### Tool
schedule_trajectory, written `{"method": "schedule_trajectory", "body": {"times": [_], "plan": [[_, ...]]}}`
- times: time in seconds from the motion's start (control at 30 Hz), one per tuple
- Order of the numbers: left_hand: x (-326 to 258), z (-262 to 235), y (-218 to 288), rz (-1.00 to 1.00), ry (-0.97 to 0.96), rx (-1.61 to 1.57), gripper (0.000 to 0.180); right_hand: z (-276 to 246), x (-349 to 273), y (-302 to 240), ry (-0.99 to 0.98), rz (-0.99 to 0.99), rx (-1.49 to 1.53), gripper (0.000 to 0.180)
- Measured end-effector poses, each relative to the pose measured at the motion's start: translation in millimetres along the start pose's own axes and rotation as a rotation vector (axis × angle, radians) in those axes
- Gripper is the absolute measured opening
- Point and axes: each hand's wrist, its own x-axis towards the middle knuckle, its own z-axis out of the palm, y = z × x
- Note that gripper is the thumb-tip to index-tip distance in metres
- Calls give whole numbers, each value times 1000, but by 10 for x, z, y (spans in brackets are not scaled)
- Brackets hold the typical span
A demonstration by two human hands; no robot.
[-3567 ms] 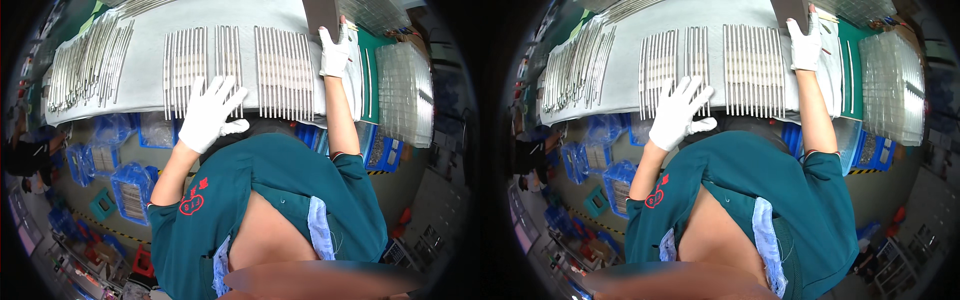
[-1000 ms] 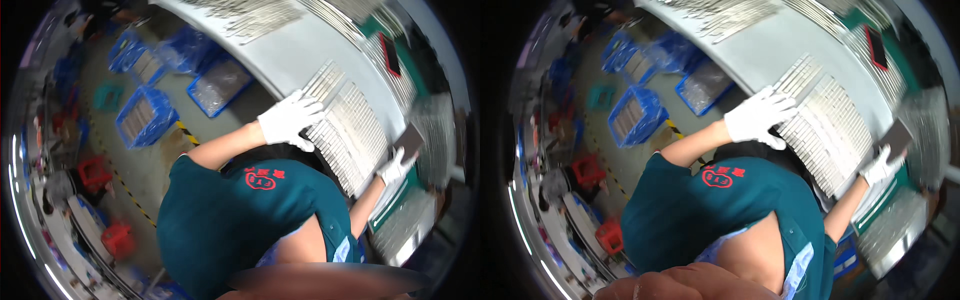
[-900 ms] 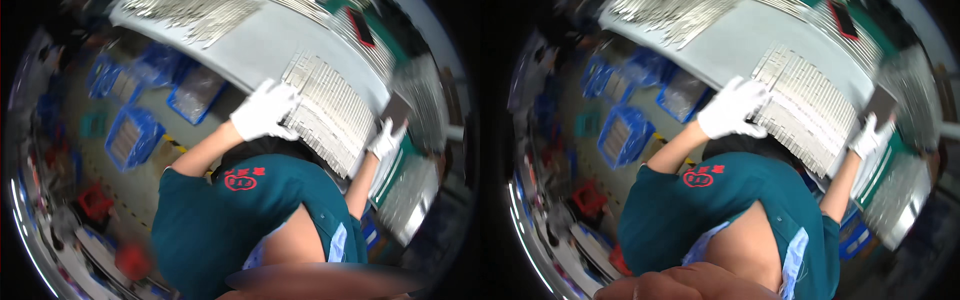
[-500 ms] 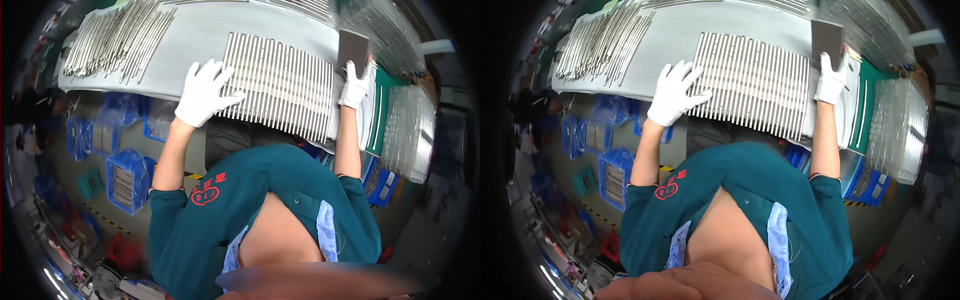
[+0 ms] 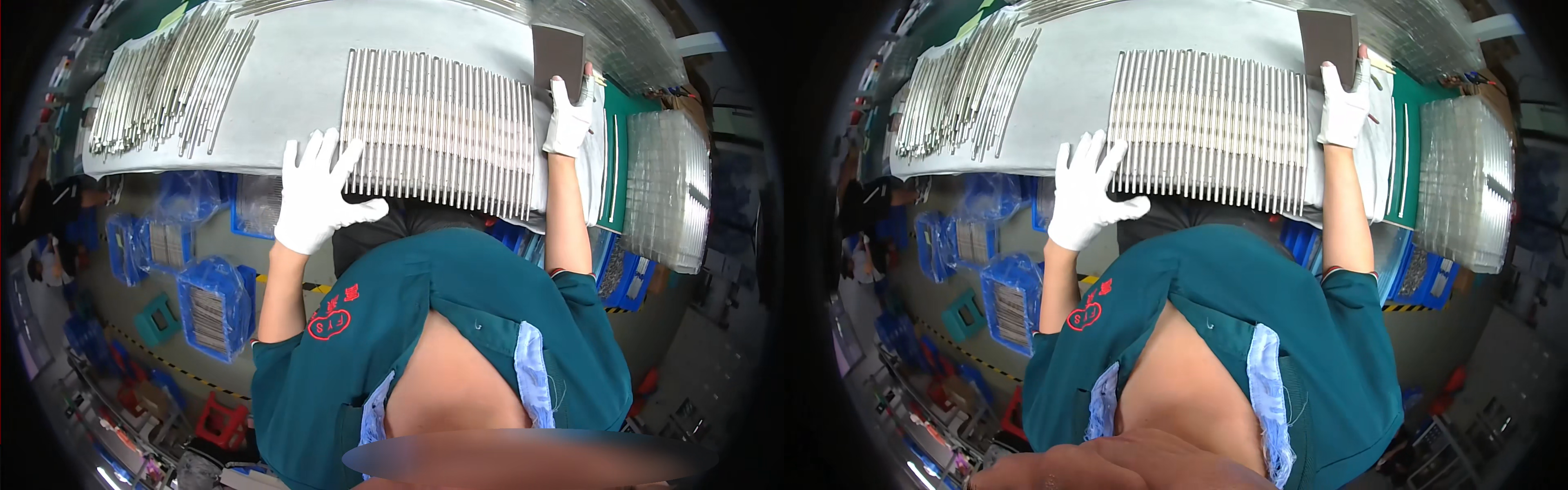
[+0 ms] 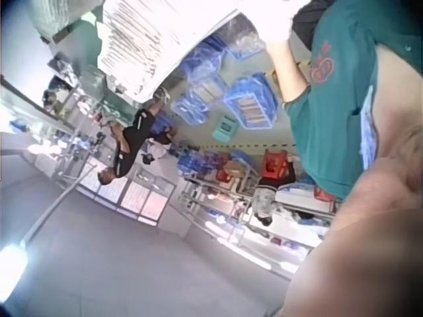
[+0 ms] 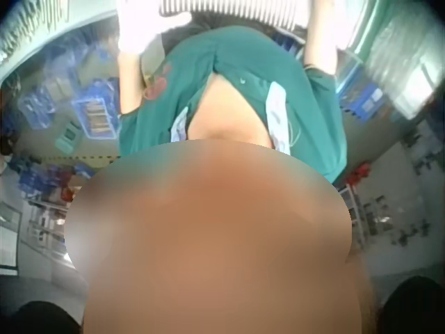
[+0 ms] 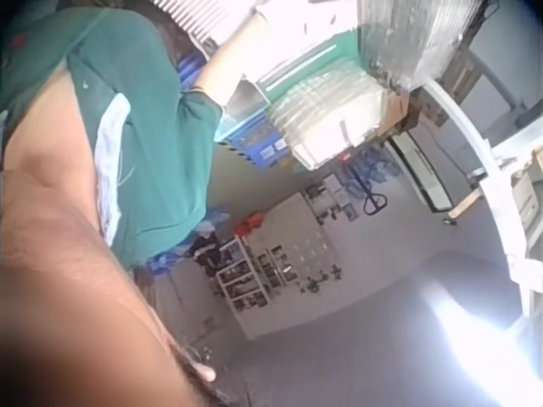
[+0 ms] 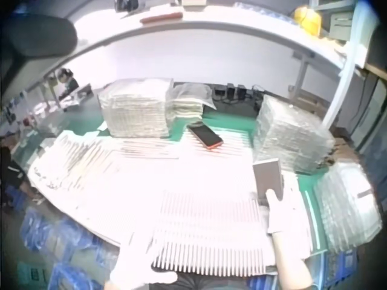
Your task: Aligning and arranging thin metal rods on a production workbench using a handheld alignment block.
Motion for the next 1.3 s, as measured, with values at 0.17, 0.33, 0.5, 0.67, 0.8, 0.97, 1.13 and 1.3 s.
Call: {"method": "schedule_trajectory", "body": {"times": [0.17,0.33,0.5,0.67,0.8,0.97,1.13,1.3], "plan": [[26,50,-116,59,29,75,95,42,-6,-31,-3,-26,-26,66],[72,77,-130,38,-17,77,95,18,16,39,0,-34,-31,66],[-69,16,-106,3,52,30,82,29,2,28,-3,1,19,66],[-522,103,-256,-74,569,-135,28,10,51,97,-18,-54,-67,66],[-965,310,-116,-676,372,-633,18,-20,76,152,-23,-21,-51,66],[-1383,654,127,-463,83,-155,37,14,97,179,-41,-116,-122,67],[-1921,1167,314,-681,-189,-210,63,52,204,335,-56,-178,-173,69],[-2097,1274,432,-837,-162,-313,83,38,239,357,-101,-127,-149,69]]}}
